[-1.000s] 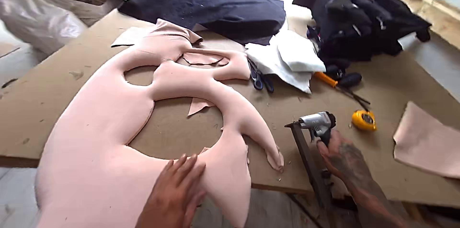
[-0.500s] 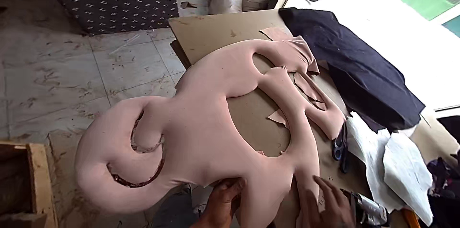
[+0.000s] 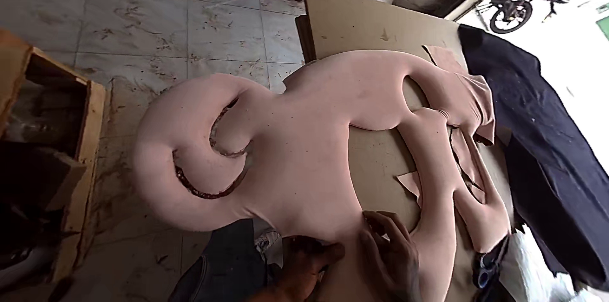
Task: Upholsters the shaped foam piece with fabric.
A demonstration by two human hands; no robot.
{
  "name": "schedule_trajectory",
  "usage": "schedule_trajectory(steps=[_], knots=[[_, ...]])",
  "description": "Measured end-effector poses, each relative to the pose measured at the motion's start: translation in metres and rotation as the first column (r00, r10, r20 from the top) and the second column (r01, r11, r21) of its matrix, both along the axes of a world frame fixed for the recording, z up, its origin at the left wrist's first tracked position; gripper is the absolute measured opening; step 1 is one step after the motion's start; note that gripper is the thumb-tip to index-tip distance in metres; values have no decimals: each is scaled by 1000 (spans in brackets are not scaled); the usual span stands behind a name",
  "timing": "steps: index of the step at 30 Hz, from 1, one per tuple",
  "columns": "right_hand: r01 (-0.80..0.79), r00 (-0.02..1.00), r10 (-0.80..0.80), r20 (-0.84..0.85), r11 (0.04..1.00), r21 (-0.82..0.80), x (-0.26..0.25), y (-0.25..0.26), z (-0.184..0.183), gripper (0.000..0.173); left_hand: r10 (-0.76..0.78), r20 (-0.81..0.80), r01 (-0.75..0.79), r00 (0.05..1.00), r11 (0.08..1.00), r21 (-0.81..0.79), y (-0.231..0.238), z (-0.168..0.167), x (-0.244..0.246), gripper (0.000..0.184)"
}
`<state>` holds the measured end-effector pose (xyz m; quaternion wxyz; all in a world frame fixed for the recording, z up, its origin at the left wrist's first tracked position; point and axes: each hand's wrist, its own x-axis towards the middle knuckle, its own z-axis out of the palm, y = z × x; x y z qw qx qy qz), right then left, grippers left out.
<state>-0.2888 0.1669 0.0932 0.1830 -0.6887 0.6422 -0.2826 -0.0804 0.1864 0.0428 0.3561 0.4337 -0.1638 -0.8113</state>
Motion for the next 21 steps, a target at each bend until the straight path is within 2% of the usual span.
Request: schedule_trajectory(steps=[2,5,6,9,12,16,19,21], knots=[[-55,998,52,31,992,114,-2,-4,7,69,10,-57,-11,998,1000,-18,7,-7,7,29],[-45,999,51,-17,959,281,1,-15,16,89,105,-349,-87,931,994,66,9,-8,18,36],[-34,998,52,-47,941,336,4,-21,21,92,141,-398,-107,907,989,107,8,-6,19,36],[-12,988,79,-132,895,445,12,-39,31,99,242,-408,-190,880,968,163,4,-12,15,30],[-14,974,123,-189,870,492,18,-49,38,99,196,-385,-181,902,981,75,4,-22,18,28],[-36,945,185,-269,878,478,24,-52,43,98,185,-357,-190,915,982,21,1,-27,17,29],[-77,933,239,-269,864,498,26,-58,47,103,155,-323,-199,934,974,-107,-1,-37,15,29],[-106,930,269,-250,848,519,30,-64,51,108,201,-293,-251,935,957,-144,3,-46,12,22]])
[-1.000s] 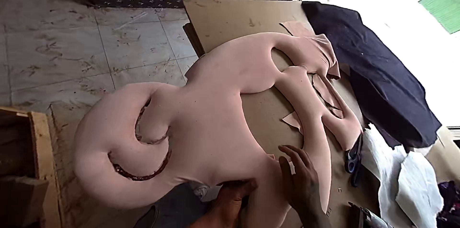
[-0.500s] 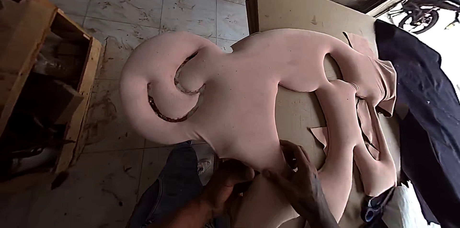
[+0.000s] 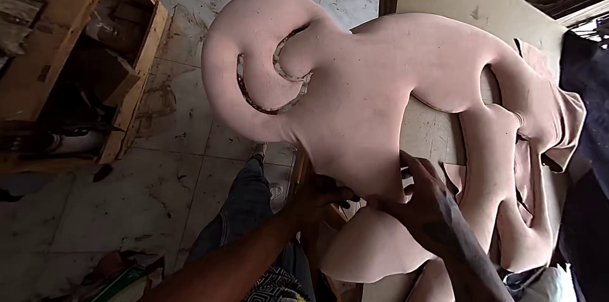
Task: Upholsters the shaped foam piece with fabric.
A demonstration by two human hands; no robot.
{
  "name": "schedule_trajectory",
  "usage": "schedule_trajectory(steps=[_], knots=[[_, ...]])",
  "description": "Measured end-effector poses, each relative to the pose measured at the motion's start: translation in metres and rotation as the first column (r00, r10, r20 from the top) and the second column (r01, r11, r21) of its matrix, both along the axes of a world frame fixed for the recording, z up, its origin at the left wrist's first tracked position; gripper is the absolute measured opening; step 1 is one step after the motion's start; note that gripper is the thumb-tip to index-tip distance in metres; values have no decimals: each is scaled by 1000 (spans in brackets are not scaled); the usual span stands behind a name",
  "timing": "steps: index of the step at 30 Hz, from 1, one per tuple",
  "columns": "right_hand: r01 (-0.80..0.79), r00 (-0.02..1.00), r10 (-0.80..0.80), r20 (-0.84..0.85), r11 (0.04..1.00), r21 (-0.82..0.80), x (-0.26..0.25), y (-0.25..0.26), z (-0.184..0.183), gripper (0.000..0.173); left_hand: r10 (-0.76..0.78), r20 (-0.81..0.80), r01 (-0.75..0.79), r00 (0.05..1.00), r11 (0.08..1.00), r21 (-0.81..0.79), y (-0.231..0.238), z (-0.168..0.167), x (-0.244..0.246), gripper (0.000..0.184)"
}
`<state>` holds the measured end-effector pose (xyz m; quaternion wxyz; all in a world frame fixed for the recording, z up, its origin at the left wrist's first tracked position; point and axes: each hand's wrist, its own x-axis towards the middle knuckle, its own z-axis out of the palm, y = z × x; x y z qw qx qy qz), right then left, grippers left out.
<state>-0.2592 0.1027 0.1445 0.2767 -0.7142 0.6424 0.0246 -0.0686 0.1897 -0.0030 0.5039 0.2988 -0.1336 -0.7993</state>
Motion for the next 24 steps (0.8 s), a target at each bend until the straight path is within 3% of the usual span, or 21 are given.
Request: schedule_trajectory(steps=[3,6,8,11,14,16,20,24], knots=[[-18,1000,18,8,1000,-1,5,-8,3,116,68,31,-72,997,988,135,17,-23,7,19],[-16,1000,16,7,1000,-10,5,-12,0,119,-83,-71,87,994,994,59,30,-36,35,33],[-31,1000,31,-5,999,-12,5,-12,0,121,-81,-236,81,968,997,-11,25,-18,40,54],[-54,998,53,-31,998,-18,8,-13,0,125,-43,-284,30,958,998,-51,-4,18,30,49],[-62,997,60,-46,998,-29,10,-13,2,124,-27,9,28,1000,999,-26,-24,37,31,40],[-67,997,65,-46,997,-40,11,-12,2,124,-91,190,102,977,994,-47,-32,43,34,39],[-72,994,68,-81,996,-47,16,-11,5,124,-170,552,296,817,944,-147,-41,38,43,26],[-96,991,90,-101,994,-58,18,-8,6,124,37,655,330,754,841,-428,-43,24,46,24]])
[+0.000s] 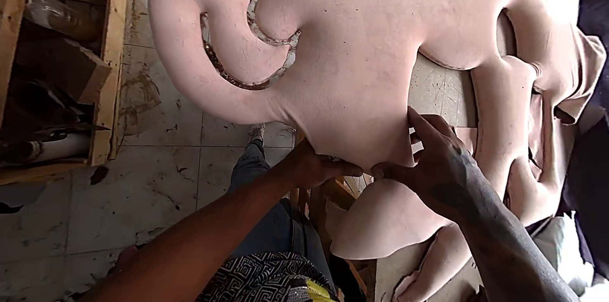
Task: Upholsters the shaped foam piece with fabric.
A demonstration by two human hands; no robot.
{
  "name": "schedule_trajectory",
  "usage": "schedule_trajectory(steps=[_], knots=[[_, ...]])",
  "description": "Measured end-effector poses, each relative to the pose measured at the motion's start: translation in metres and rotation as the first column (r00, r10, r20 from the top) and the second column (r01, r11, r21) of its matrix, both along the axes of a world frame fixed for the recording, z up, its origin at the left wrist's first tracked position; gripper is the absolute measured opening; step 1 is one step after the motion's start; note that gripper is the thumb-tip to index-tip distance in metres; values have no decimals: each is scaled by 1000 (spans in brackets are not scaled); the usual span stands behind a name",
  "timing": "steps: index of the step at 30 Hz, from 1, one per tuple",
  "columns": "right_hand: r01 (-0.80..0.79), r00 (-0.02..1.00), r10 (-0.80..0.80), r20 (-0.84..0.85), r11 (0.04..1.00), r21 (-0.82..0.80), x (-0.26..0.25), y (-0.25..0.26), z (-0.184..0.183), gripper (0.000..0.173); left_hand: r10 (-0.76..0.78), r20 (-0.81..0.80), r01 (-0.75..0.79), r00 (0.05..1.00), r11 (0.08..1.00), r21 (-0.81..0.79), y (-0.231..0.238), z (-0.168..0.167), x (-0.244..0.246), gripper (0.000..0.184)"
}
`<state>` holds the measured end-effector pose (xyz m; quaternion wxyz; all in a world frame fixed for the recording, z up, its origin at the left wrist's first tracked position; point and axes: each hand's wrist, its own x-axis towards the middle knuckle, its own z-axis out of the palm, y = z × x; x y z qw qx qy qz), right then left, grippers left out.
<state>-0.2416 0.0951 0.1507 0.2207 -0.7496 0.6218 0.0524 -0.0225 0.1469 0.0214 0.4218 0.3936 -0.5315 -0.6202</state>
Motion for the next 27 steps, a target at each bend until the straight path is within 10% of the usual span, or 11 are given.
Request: schedule_trajectory(steps=[6,21,25,27], knots=[[37,999,-37,24,999,-16,0,6,-1,117,-18,65,36,998,959,-281,-9,-20,-1,11],[-171,982,186,11,922,-349,25,23,-13,80,-6,-139,-24,990,976,-217,-15,-32,-7,23],[-37,986,84,142,951,-308,10,35,-7,88,-26,151,23,988,999,26,0,-47,30,34],[97,990,-69,125,966,-239,-2,42,-3,93,151,464,-104,873,987,-125,2,-85,73,20]])
